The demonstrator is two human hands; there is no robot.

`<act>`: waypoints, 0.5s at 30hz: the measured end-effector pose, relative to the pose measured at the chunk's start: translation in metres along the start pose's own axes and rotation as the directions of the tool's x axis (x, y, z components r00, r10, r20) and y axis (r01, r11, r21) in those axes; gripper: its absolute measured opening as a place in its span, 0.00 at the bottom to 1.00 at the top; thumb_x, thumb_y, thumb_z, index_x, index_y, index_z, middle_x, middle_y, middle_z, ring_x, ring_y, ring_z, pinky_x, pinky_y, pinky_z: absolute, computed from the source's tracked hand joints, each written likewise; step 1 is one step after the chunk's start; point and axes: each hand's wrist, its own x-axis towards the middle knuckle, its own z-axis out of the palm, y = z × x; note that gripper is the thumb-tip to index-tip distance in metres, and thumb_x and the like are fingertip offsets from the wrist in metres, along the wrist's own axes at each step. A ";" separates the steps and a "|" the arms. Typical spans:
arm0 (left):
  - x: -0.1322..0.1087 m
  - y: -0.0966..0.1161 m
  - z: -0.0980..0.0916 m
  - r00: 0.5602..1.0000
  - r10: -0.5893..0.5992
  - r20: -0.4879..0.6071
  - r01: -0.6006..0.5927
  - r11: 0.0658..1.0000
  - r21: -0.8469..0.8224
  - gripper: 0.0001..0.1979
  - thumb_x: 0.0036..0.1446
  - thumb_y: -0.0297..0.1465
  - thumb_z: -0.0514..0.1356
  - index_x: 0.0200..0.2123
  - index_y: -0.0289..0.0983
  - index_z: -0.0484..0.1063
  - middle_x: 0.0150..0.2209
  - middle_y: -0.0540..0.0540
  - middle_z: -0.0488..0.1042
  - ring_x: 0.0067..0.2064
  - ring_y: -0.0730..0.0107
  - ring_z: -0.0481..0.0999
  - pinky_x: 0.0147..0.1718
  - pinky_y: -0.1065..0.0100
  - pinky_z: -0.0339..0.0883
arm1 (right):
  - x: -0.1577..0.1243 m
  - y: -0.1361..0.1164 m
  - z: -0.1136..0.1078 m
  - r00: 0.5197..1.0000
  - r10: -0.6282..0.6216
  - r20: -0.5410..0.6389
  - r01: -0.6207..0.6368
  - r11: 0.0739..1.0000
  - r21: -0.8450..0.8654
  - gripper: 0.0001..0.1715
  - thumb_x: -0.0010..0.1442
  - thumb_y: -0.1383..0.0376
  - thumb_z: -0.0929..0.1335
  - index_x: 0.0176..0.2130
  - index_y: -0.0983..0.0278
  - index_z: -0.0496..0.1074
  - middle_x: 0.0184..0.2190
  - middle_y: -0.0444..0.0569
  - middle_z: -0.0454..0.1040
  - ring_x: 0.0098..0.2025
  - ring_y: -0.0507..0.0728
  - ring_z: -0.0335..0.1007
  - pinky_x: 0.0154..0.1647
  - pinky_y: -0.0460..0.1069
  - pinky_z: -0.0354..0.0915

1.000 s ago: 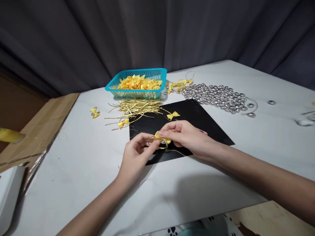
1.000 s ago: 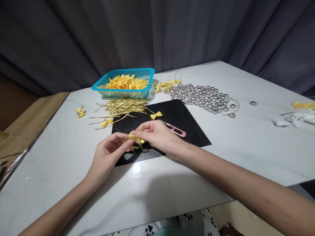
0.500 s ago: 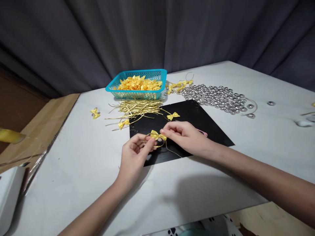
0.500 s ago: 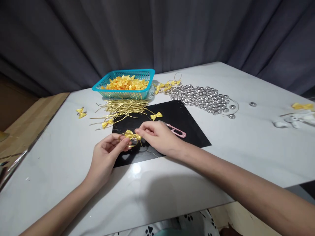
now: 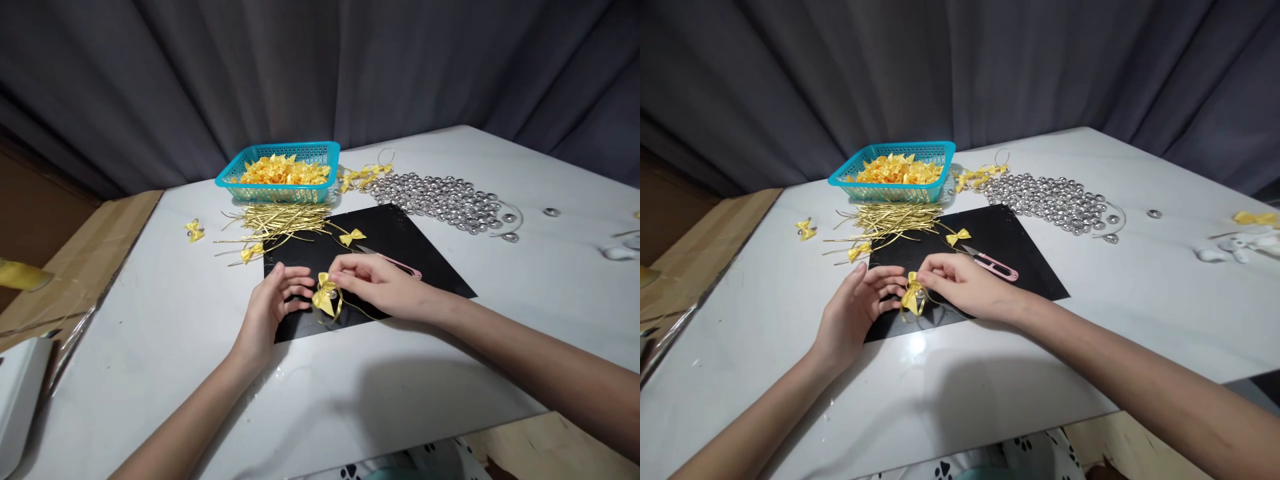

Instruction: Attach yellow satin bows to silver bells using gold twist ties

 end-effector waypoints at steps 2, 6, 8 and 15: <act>0.001 0.002 0.000 0.999 -0.039 0.022 0.036 0.992 0.121 0.14 0.50 0.39 0.61 0.33 0.33 0.76 0.30 0.46 0.75 0.31 0.72 0.72 0.31 0.73 0.67 | 0.000 0.002 0.001 1.000 -0.012 0.005 0.012 1.000 0.000 0.16 0.60 0.55 0.63 0.30 0.66 0.63 0.22 0.39 0.56 0.23 0.46 0.48 0.23 0.43 0.47; -0.002 0.001 0.004 0.995 -0.080 0.067 0.060 0.965 0.255 0.06 0.48 0.31 0.64 0.30 0.34 0.75 0.29 0.49 0.75 0.29 0.75 0.71 0.31 0.74 0.65 | 0.001 0.003 0.001 1.000 -0.016 -0.015 0.016 1.000 -0.004 0.14 0.62 0.58 0.61 0.30 0.66 0.63 0.23 0.40 0.58 0.24 0.46 0.50 0.24 0.43 0.48; -0.003 0.000 0.007 0.996 -0.051 0.078 0.029 0.966 0.255 0.05 0.48 0.30 0.64 0.29 0.35 0.74 0.28 0.51 0.74 0.29 0.76 0.70 0.31 0.74 0.64 | 0.000 0.002 0.002 1.000 -0.017 -0.016 0.017 1.000 -0.009 0.14 0.62 0.58 0.61 0.30 0.66 0.63 0.22 0.39 0.57 0.23 0.46 0.48 0.23 0.43 0.47; -0.001 -0.002 0.007 0.998 0.050 0.041 -0.059 0.961 0.271 0.06 0.52 0.31 0.62 0.28 0.34 0.71 0.25 0.52 0.71 0.27 0.77 0.68 0.29 0.75 0.62 | -0.001 0.005 0.002 0.998 0.015 -0.060 -0.015 1.000 0.009 0.16 0.60 0.55 0.63 0.30 0.66 0.63 0.22 0.39 0.56 0.22 0.46 0.47 0.22 0.44 0.45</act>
